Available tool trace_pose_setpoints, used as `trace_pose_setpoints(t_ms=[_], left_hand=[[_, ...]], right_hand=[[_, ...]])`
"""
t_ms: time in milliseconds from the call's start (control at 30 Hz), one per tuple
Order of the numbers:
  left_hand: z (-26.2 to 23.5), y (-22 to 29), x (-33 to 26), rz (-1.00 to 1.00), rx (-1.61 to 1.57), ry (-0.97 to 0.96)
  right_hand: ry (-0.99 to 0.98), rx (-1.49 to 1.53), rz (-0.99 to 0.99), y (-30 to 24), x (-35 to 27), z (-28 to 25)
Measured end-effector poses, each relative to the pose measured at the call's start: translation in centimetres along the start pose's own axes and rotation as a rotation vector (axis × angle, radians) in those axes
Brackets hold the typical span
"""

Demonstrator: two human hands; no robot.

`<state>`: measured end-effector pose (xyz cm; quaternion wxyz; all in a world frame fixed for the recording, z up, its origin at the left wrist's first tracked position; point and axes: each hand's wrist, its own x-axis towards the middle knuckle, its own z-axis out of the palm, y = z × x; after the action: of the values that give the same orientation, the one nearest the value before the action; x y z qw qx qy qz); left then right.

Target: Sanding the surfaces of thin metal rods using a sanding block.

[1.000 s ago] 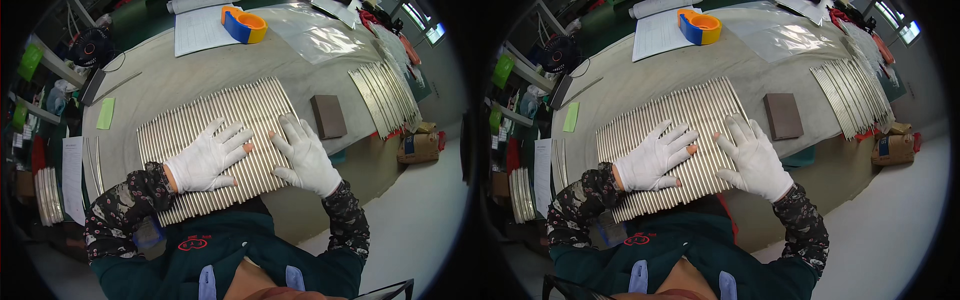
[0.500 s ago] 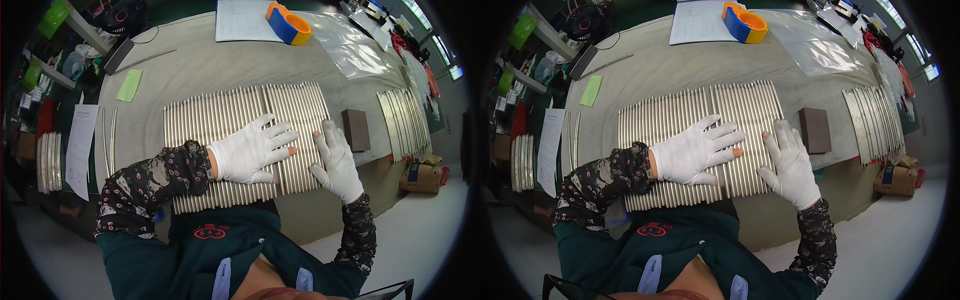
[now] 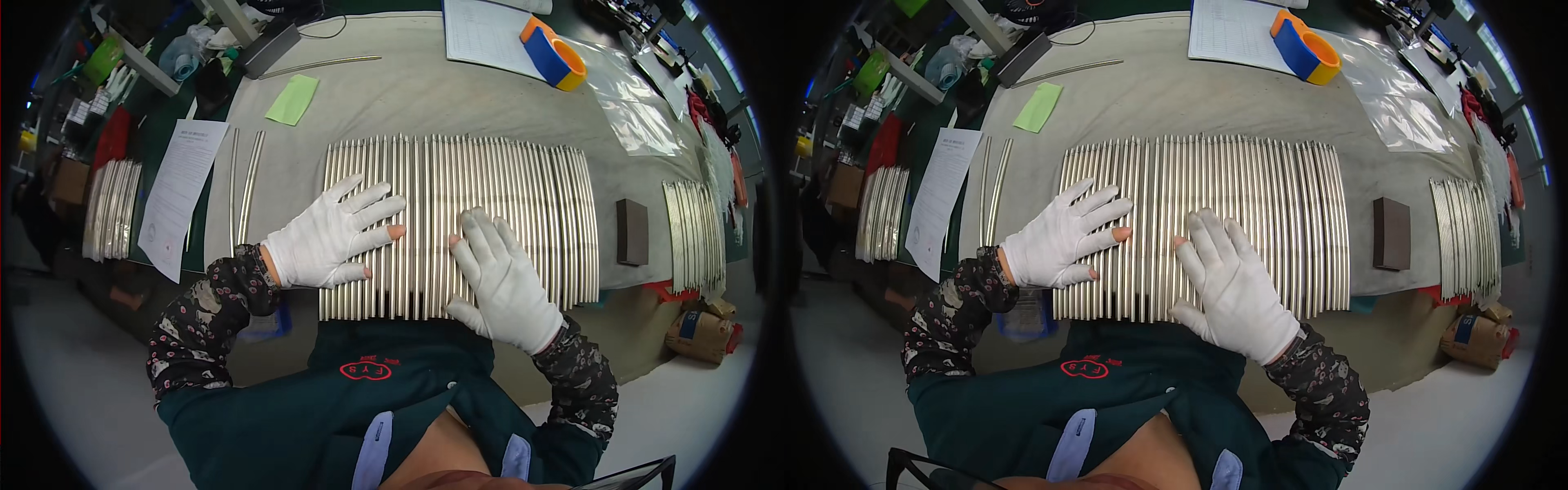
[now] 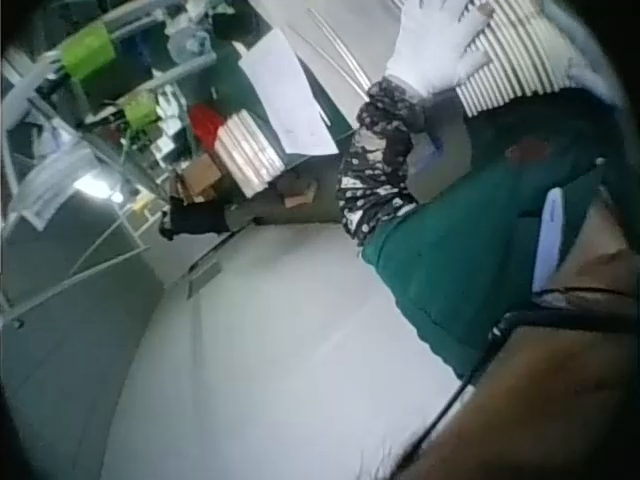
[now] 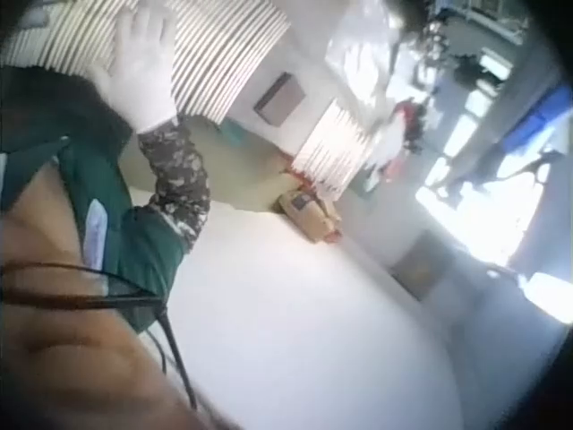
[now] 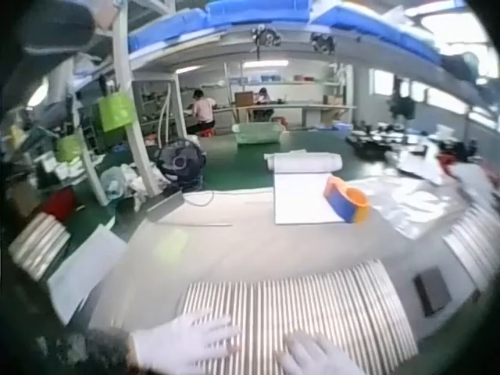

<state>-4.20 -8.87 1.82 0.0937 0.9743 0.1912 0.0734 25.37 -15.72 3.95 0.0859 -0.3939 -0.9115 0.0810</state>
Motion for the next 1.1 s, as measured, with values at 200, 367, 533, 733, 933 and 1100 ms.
trace_pose_setpoints(t_ms=[200, 367, 533, 733, 933, 1100], left_hand=[[0.2, -0.4, -0.8, -0.053, -0.008, 0.040], [-1.0, -2.4, 0.8, -0.272, 0.153, 0.144], [0.1, -3.1, 3.8, -0.650, 0.183, 0.209], [0.7, -2.6, 4.5, -0.721, 0.180, 0.266], [0.9, -1.6, 4.1, -0.750, 0.142, 0.260], [1.2, -0.7, 3.4, -0.744, 0.103, 0.268]], right_hand=[[-0.037, 0.035, -0.151, -2.6, 3.5, 1.1], [0.268, -0.043, -0.090, 1.4, 7.5, -1.1], [0.168, -0.286, 0.303, 3.9, 12.0, 2.5], [0.180, -0.250, 0.294, 3.0, 12.9, 2.3], [0.192, -0.173, 0.297, 2.2, 12.3, 2.2], [0.193, -0.143, 0.266, 1.7, 11.6, 2.4]])
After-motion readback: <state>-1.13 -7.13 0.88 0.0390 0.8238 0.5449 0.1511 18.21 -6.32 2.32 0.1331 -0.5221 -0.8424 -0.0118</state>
